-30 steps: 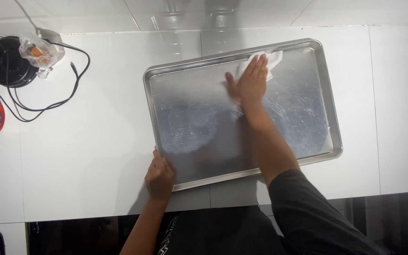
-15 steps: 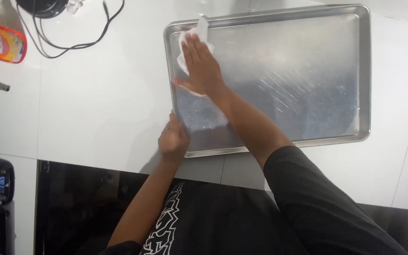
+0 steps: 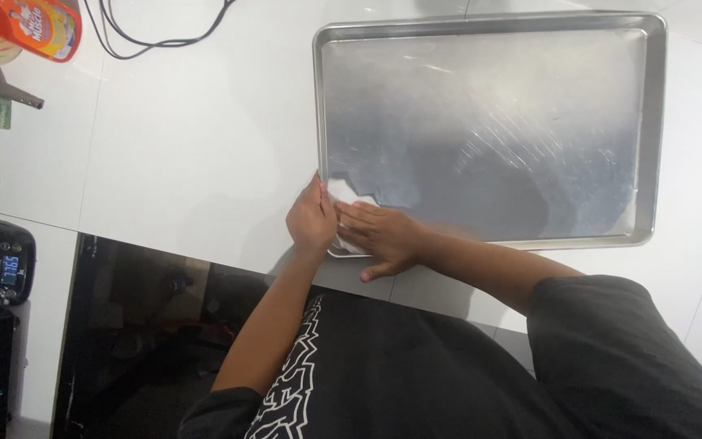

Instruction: Wiping a baking tray clean and then weighing out ingredients on a digital scale.

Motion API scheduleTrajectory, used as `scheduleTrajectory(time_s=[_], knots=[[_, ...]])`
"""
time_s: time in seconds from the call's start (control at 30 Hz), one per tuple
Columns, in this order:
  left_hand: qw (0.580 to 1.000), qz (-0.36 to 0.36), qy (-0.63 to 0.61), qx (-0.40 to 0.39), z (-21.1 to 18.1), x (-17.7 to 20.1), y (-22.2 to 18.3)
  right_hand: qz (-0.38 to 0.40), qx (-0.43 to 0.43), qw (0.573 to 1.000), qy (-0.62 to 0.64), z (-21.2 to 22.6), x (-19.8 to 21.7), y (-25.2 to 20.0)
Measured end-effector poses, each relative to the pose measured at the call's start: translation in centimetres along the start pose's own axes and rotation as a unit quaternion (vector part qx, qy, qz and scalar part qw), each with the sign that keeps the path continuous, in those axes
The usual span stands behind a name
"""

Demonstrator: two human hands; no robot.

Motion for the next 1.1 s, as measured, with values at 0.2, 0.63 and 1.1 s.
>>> scheduleTrajectory(time_s=[0.2,0.63,1.1], knots=[[0.986,0.124,0.092,0.06,-2.3,2.1,0.2,0.115,0.021,0.987,0.114,-0.6,1.4,-6.9],[0.988,-0.002,0.147,-0.045,-1.8,0.6,0.2,-0.095,-0.584,0.792,-0.153,-16.4,3.0,-35.9],[0.975,0.05,0.215,-0.02,-1.3,1.0,0.3,-0.21,-0.139,0.962,-0.1,-8.0,0.1,-3.7]])
Point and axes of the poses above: each hand's wrist, its own y-axis towards the middle knuckle, its own x-axis out of the back of the hand, z = x × y, the point moved 3 cm from there along y, towards the middle knuckle
